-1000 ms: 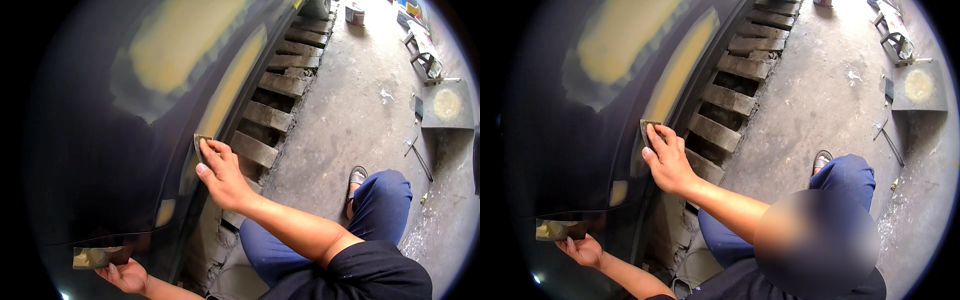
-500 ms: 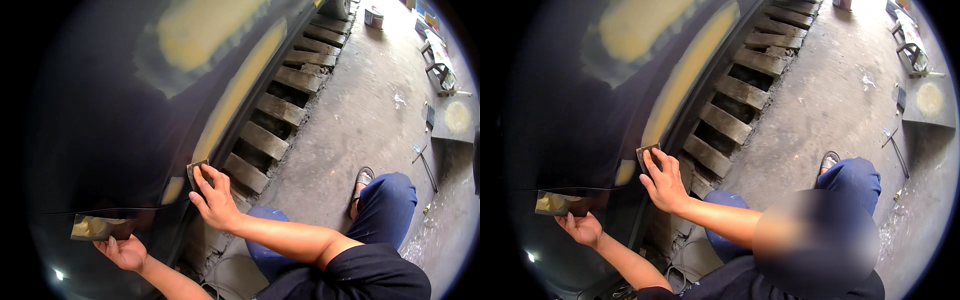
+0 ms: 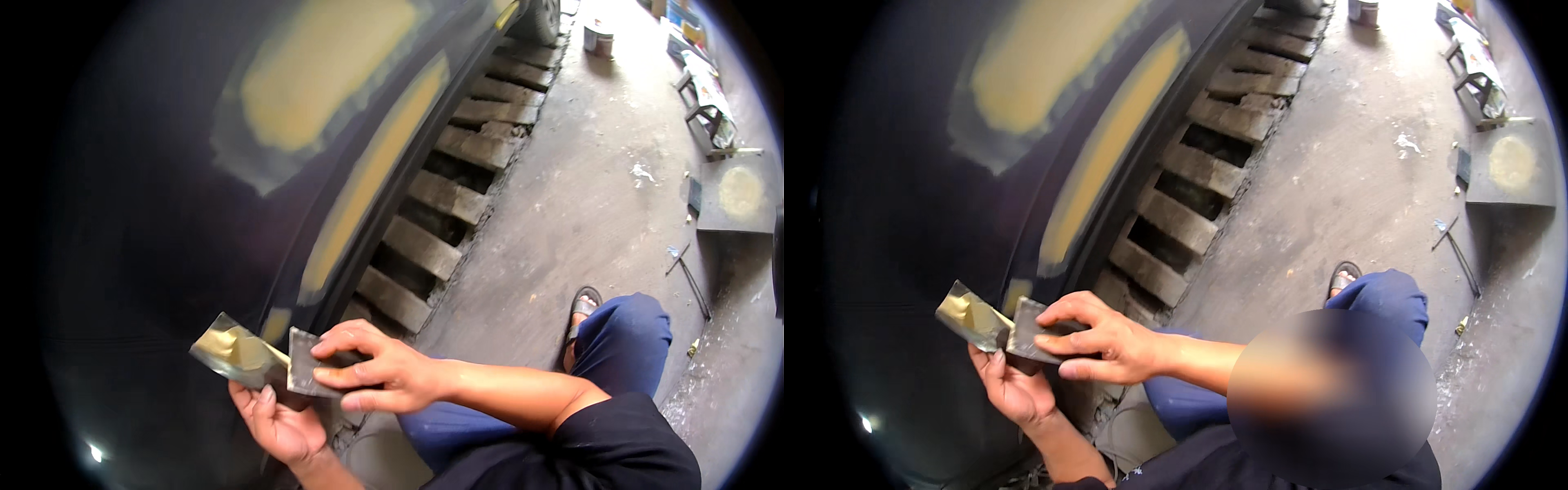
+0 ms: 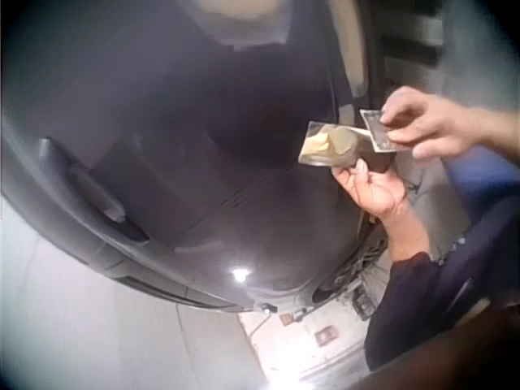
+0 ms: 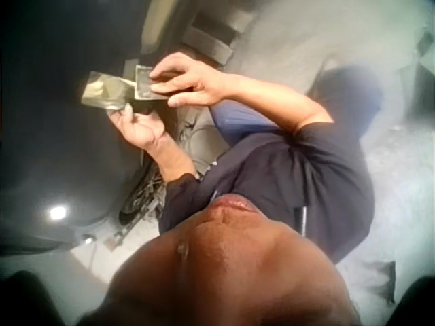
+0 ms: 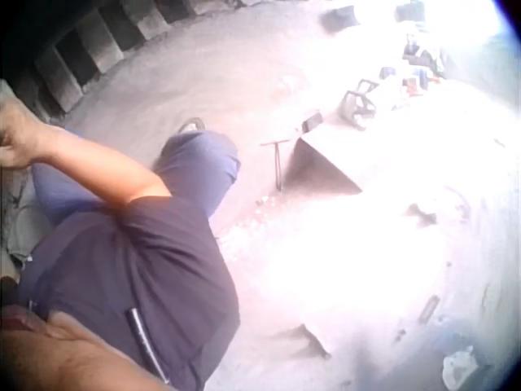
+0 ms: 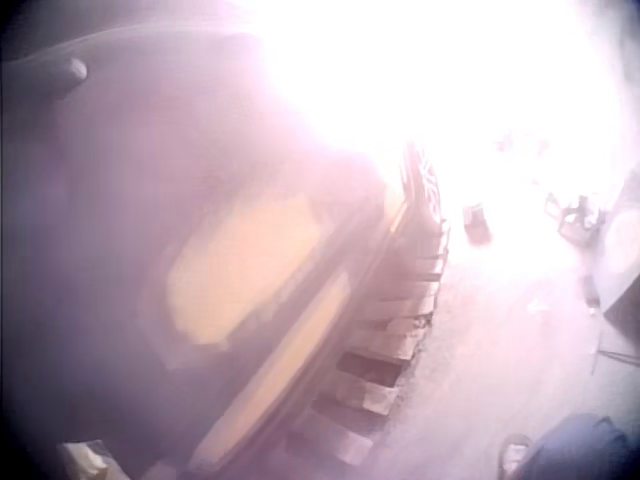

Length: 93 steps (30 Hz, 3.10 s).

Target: The person applies a yellow body filler to a car's side panel using a metal spreader. They repeatedly scoop filler from the spreader and smooth it onto the panel surface.

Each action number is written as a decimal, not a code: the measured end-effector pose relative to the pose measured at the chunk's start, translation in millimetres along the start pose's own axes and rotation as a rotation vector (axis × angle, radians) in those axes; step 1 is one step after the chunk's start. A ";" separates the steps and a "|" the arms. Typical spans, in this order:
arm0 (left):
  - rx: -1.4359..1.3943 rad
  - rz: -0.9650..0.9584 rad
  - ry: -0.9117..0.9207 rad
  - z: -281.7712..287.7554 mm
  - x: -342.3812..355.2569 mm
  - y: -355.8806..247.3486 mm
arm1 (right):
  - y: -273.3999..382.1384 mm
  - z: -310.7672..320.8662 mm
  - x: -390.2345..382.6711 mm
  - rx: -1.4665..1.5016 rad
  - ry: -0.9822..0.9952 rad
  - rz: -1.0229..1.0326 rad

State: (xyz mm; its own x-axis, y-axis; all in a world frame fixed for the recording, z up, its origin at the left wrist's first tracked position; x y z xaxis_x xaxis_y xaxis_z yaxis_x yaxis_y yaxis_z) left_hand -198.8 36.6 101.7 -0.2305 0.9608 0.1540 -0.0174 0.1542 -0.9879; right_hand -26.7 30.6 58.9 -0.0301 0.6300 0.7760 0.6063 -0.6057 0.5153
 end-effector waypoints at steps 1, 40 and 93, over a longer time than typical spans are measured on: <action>0.036 -0.017 -0.020 -2.7 1.5 -0.1 | -6.7 11.9 -5.5 -0.095 0.002 -0.008; 0.012 -0.617 0.118 98.8 46.8 -118.0 | -19.7 392.9 82.3 -0.214 -0.714 -0.393; 0.427 -0.733 0.105 -84.1 37.2 -24.8 | 20.2 154.7 23.9 -0.846 -0.049 -0.134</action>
State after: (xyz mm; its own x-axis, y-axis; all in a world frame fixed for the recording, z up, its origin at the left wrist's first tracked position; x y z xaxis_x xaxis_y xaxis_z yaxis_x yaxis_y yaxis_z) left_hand -125.1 87.9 133.6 0.0731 0.6721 0.7368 -0.4970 0.6651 -0.5574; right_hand 107.7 108.6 31.6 -0.0132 0.7308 0.6824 -0.1974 -0.6710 0.7147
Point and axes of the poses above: each hand's wrist, its own x-axis towards the middle knuckle, its own z-axis out of the back of the hand, y = z × x, the point moved 10 cm from there along x, towards the middle knuckle, and after that the axes turned 15 degrees about x, right-handed, at the moved point
